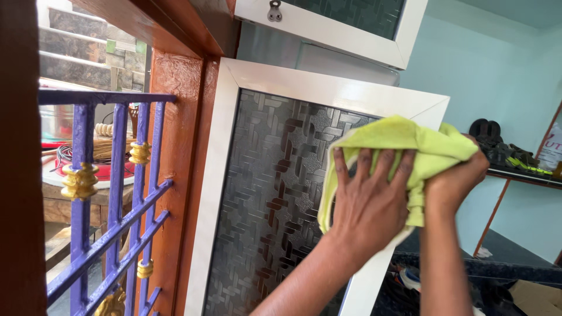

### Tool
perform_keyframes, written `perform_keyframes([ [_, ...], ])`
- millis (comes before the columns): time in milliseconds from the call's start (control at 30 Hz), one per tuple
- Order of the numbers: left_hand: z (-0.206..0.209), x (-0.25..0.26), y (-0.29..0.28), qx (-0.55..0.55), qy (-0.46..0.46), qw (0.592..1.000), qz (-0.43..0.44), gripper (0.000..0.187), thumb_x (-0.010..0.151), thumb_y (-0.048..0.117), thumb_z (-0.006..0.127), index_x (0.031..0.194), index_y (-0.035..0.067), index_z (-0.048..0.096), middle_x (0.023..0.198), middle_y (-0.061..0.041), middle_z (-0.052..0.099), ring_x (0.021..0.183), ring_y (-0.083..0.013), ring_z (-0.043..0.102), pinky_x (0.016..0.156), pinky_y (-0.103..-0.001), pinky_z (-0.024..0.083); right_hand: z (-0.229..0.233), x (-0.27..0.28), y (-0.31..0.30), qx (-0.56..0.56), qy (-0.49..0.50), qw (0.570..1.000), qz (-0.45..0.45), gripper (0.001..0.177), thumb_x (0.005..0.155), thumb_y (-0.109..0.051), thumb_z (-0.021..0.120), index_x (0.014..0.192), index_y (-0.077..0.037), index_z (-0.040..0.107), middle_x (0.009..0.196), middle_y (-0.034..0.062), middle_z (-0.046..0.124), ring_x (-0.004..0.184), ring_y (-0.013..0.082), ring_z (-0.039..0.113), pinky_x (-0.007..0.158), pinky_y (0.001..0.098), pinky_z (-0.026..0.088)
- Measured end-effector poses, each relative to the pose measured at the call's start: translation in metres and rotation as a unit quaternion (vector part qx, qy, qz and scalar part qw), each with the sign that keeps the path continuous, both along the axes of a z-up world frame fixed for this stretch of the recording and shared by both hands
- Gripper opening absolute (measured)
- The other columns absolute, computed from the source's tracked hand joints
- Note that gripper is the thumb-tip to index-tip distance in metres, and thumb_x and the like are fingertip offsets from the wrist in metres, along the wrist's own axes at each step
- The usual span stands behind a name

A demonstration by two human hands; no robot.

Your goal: The person wipes a white-framed glass window and an adjacent purple metal security grille using a yellow cloth. They clean the glass pane and the grille bars in a repetitive wiping motion.

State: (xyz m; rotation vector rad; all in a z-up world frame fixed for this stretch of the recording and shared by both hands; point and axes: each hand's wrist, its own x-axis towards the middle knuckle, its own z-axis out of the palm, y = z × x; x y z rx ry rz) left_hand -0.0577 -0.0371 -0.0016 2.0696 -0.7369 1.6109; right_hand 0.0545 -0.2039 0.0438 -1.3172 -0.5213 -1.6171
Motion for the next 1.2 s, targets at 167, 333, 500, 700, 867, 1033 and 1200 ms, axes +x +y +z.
perform_keyframes([
  [167, 0.006, 0.008, 0.007, 0.013, -0.014, 1.000, -0.003, 0.083, 0.080, 0.021, 0.061, 0.158, 0.011, 0.033, 0.158, -0.021, 0.042, 0.145, -0.0519, 0.035, 0.116, -0.080, 0.007, -0.014, -0.049, 0.042, -0.035, -0.011, 0.998, -0.056, 0.031, 0.114, -0.010, 0.040, 0.112, 0.005, 0.066, 0.097, 0.0118, 0.073, 0.087, 0.0194, 0.071, 0.082, 0.0362, 0.053],
  [333, -0.001, 0.027, 0.014, 0.048, -0.035, 0.998, 0.002, 0.083, 0.080, 0.019, 0.059, 0.158, 0.013, 0.030, 0.158, -0.017, 0.044, 0.146, -0.0461, 0.039, 0.122, -0.076, 0.005, -0.016, -0.070, 0.059, -0.052, 0.063, 0.977, -0.197, 0.033, 0.116, -0.020, 0.051, 0.097, 0.005, 0.060, 0.082, 0.0217, 0.067, 0.078, 0.0358, 0.068, 0.071, 0.0462, 0.047],
  [500, -0.029, 0.048, 0.019, 0.058, -0.055, 0.997, -0.018, 0.078, 0.088, 0.022, 0.059, 0.161, 0.017, 0.033, 0.154, -0.015, 0.049, 0.146, -0.0431, 0.044, 0.127, -0.071, 0.008, -0.055, -0.060, 0.064, -0.010, 0.091, 0.981, -0.171, 0.035, 0.115, -0.025, 0.049, 0.101, 0.004, 0.064, 0.083, 0.0217, 0.070, 0.081, 0.0392, 0.072, 0.069, 0.0486, 0.050],
  [700, -0.083, 0.074, 0.019, 0.072, -0.054, 0.996, -0.003, 0.065, 0.097, 0.028, 0.054, 0.160, 0.019, 0.041, 0.146, -0.011, 0.055, 0.142, -0.0357, 0.050, 0.130, -0.066, 0.009, -0.114, -0.030, 0.056, -0.020, 0.150, 0.967, -0.204, 0.046, 0.113, -0.030, 0.042, 0.104, 0.005, 0.069, 0.086, 0.0253, 0.071, 0.084, 0.0446, 0.071, 0.071, 0.0527, 0.051],
  [867, -0.143, 0.100, 0.022, 0.101, -0.055, 0.993, 0.015, 0.057, 0.102, 0.031, 0.050, 0.158, 0.020, 0.046, 0.147, -0.009, 0.056, 0.141, -0.0317, 0.052, 0.130, -0.065, 0.008, -0.184, 0.007, 0.054, 0.016, 0.207, 0.962, -0.175, 0.052, 0.111, -0.034, 0.041, 0.097, 0.007, 0.070, 0.085, 0.0280, 0.069, 0.081, 0.0472, 0.070, 0.070, 0.0537, 0.050],
  [1033, -0.174, 0.121, 0.024, 0.134, -0.039, 0.990, 0.025, 0.052, 0.106, 0.034, 0.046, 0.157, 0.022, 0.047, 0.147, -0.006, 0.057, 0.142, -0.0310, 0.051, 0.130, -0.065, 0.008, -0.224, 0.027, 0.058, 0.059, 0.205, 0.969, -0.126, 0.053, 0.109, -0.033, 0.039, 0.097, 0.008, 0.070, 0.088, 0.0269, 0.071, 0.082, 0.0448, 0.071, 0.072, 0.0514, 0.053],
  [1200, -0.155, 0.137, 0.034, 0.212, -0.034, 0.974, 0.076, 0.056, 0.105, 0.044, 0.040, 0.158, 0.026, 0.040, 0.156, -0.004, 0.050, 0.146, -0.0312, 0.046, 0.129, -0.065, 0.005, -0.232, 0.034, 0.072, 0.093, 0.251, 0.951, -0.154, 0.048, 0.110, -0.029, 0.037, 0.113, 0.006, 0.069, 0.101, 0.0275, 0.073, 0.092, 0.0451, 0.070, 0.081, 0.0537, 0.053],
])
